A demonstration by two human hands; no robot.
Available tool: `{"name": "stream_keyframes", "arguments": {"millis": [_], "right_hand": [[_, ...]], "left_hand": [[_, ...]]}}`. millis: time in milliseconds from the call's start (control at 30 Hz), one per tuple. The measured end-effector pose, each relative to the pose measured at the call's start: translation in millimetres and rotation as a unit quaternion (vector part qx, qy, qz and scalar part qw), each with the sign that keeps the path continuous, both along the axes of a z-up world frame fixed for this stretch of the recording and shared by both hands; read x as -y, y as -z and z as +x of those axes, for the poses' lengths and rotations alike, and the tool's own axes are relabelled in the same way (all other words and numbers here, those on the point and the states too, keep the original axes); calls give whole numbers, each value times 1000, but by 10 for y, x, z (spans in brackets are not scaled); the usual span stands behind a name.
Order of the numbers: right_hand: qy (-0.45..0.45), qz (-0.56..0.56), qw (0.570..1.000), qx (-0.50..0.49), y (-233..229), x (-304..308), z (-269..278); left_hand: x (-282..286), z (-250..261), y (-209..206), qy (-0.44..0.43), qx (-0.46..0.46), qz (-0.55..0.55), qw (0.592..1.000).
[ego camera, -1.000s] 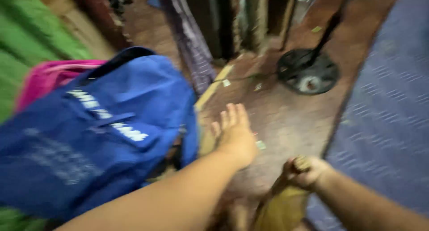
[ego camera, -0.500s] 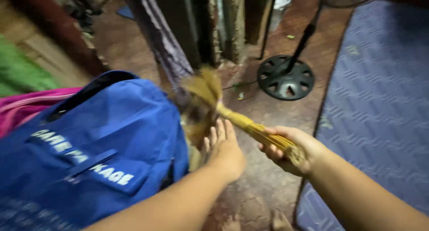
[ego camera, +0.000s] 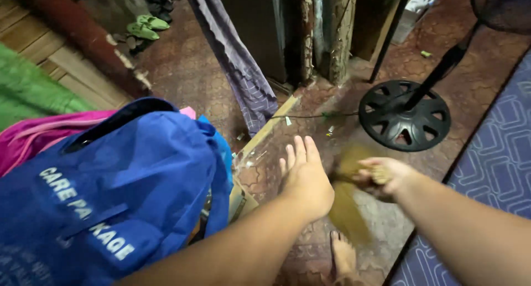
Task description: The recorder is cleaning and organizing a room by picking up items from the floor, sweeping with a broom, and moving a mattress.
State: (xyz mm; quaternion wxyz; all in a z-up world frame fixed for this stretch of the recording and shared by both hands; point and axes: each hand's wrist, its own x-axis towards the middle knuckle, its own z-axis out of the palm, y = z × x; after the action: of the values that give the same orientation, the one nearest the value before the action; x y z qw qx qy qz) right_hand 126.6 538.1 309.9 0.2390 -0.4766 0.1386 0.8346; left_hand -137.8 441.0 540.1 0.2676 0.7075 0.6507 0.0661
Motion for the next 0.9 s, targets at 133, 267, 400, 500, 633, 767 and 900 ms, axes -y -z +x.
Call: {"name": "stream_keyframes", "arguments": {"millis": [133, 267, 400, 500, 633, 767, 900], "right_hand": [[-64, 76, 991, -88, -778, -30, -514], [-69, 107, 978, -164, -1549, 96, -106], [-25, 131, 989, 63, -2377, 575, 202], [24, 99, 980, 174, -2458, 716, 170], [0, 78, 961, 265, -1367, 324, 150], [-39, 13, 983, 179, -13, -722, 200], [-179, 35, 983, -6, -307, -1398, -723]], "left_hand": [[-304, 275, 20, -5, 7, -9, 1000], [-631, 479, -121, 2, -3, -17, 1000], [-801, 560, -243, -40, -43, -62, 996], [-936, 550, -203, -66, -19, -49, 996], [-1075, 393, -224, -78, -7, -40, 996], [-1102, 41, -77, -94, -15, -45, 994], [-1322, -309, 8, -106, -13, -17, 994]]}}
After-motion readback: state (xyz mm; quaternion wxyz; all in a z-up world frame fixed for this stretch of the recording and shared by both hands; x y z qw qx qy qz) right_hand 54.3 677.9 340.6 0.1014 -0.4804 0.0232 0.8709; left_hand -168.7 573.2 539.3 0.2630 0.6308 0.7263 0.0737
